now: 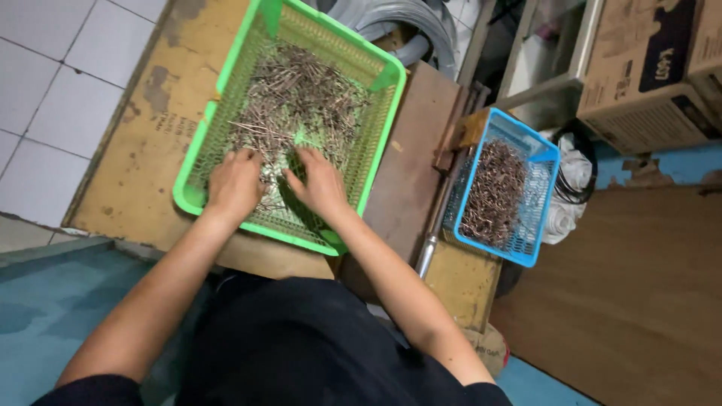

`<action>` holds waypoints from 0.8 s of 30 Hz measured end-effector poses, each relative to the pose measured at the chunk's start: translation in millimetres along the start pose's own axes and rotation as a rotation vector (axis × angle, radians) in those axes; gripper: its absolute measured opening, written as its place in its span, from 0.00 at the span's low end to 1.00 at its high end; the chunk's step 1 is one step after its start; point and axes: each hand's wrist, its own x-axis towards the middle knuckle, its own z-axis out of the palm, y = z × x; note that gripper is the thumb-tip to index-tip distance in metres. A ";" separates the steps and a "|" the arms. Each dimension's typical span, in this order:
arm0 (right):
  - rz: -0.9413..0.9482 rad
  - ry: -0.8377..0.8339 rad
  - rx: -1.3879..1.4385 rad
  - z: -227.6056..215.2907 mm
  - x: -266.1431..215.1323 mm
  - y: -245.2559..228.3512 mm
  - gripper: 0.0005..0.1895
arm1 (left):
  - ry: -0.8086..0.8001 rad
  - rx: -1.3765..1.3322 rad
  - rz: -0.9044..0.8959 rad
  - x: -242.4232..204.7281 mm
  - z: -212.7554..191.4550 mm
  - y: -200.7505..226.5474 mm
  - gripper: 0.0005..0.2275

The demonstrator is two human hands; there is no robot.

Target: Bending small metal pins using a manual jig and lever press

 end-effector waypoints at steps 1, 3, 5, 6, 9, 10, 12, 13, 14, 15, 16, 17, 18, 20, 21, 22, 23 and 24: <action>-0.007 -0.004 0.002 7.9 7.3 0.7 0.24 | 0.004 0.000 -0.008 -2.5 -3.5 1.4 0.24; 0.205 0.096 0.187 22.7 24.9 3.5 0.28 | 0.013 -0.088 0.008 -1.9 -11.1 4.6 0.23; 0.260 0.135 0.205 37.7 35.3 14.2 0.24 | 0.019 -0.132 0.014 -4.6 -12.4 1.5 0.21; 0.321 0.175 0.221 44.6 41.7 20.4 0.21 | 0.021 -0.178 0.025 -3.8 -13.2 0.2 0.20; 0.583 0.109 0.256 61.8 52.6 36.4 0.20 | -0.005 -0.220 0.021 -7.0 -15.3 2.0 0.12; 0.588 0.110 0.256 61.3 52.7 34.5 0.20 | -0.009 -0.220 0.024 -6.9 -14.7 2.6 0.12; 0.603 0.124 0.290 61.5 53.8 30.2 0.19 | -0.004 -0.192 0.023 -7.0 -13.3 2.5 0.11; 0.605 0.124 0.291 60.3 53.2 27.8 0.19 | -0.006 -0.191 0.023 -6.0 -15.7 3.6 0.11; 0.604 0.118 0.265 59.5 50.6 24.8 0.19 | 0.002 -0.207 0.009 -7.3 -17.7 5.0 0.11; 0.602 0.112 0.240 58.6 47.6 21.8 0.19 | 0.009 -0.223 -0.005 -8.8 -19.6 6.7 0.11; 0.607 0.112 0.237 63.0 46.2 28.4 0.19 | 0.005 -0.226 -0.003 -8.9 -20.4 6.1 0.11; 0.631 0.104 0.247 67.2 44.5 34.9 0.19 | 0.018 -0.237 0.003 -9.0 -21.3 5.7 0.11; 0.649 0.099 0.255 70.5 45.4 41.5 0.19 | 0.036 -0.247 0.008 -7.4 -23.1 5.0 0.11; 0.614 0.104 0.232 64.5 38.9 42.1 0.15 | 0.020 -0.258 -0.003 -7.6 -22.0 4.9 0.11; 0.580 0.107 0.211 61.8 37.3 42.2 0.12 | 0.002 -0.266 -0.016 -6.6 -22.0 4.0 0.12; 0.583 0.101 0.209 54.7 36.5 32.9 0.12 | -0.003 -0.269 -0.020 -5.4 -20.5 4.1 0.12; 0.522 0.071 0.134 47.8 35.7 23.7 0.13 | 0.002 -0.272 -0.019 -4.5 -18.7 4.2 0.13; 0.453 0.044 0.065 42.7 39.5 13.2 0.15 | 0.014 -0.270 -0.022 -1.2 -18.7 1.0 0.13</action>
